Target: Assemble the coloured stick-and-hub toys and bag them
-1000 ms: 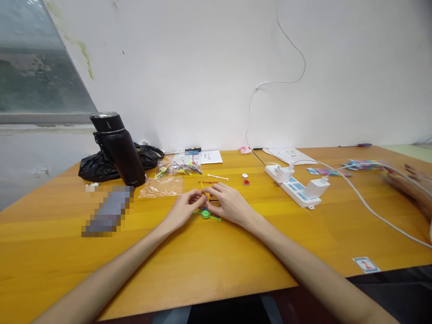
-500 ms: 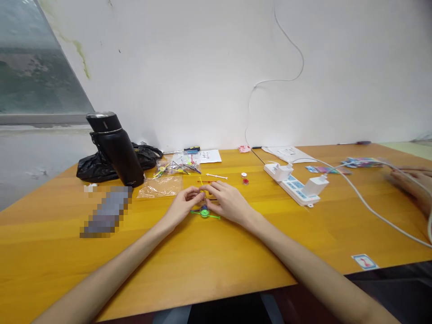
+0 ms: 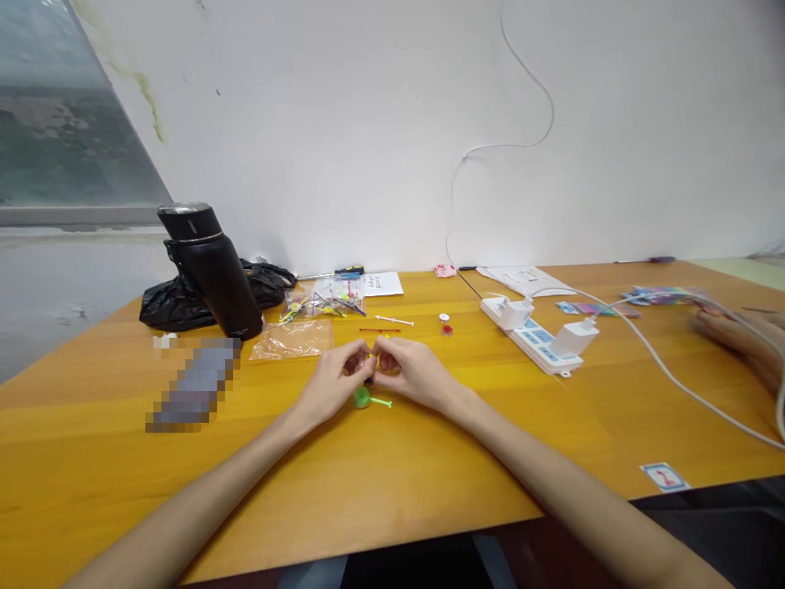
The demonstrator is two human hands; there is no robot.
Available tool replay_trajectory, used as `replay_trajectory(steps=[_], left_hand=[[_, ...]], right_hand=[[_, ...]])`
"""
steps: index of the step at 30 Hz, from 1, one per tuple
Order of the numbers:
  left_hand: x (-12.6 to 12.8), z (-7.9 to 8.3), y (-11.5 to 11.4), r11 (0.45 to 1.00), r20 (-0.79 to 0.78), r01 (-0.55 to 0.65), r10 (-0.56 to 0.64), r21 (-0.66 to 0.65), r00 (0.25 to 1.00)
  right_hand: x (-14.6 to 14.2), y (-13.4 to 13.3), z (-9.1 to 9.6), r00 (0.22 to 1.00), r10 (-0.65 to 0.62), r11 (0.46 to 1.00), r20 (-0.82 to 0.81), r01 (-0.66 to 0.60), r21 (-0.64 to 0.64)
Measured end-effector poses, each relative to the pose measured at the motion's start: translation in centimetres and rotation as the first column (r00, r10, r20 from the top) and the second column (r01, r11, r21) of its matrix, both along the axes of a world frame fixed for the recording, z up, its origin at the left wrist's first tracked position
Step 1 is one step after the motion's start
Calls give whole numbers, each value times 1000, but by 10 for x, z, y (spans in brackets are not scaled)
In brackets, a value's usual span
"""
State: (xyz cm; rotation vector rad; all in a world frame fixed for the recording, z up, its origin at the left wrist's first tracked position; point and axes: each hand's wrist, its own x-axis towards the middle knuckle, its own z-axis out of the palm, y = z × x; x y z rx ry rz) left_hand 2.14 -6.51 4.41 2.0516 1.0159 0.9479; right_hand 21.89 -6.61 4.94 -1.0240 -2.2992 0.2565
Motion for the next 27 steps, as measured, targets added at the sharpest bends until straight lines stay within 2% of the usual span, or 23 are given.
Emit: replay_trajectory(steps=[5, 9, 13, 18, 22, 27], left_hand=[[2, -3, 2, 989, 154, 104, -88, -102, 984], [1, -2, 0, 993, 119, 107, -100, -46, 988], [-3, -1, -2, 996, -47, 58, -55, 74, 997], [-6, -1, -1, 964, -227, 69, -9, 258, 974], [-4, -3, -3, 978, -161, 23, 11, 208, 987], [0, -2, -5, 996, -52, 32, -27, 88, 998]], right_hand=[[5, 3, 4, 988, 101, 984, -113, -116, -134], [8, 5, 5, 978, 161, 966, -129, -183, -181], [10, 6, 2, 977, 202, 977, -73, -206, -53], [6, 4, -1, 968, 244, 963, -56, -236, 132], [2, 2, -1, 965, 253, 954, -72, -236, 184], [1, 2, -1, 960, 258, 958, -106, -241, 154]])
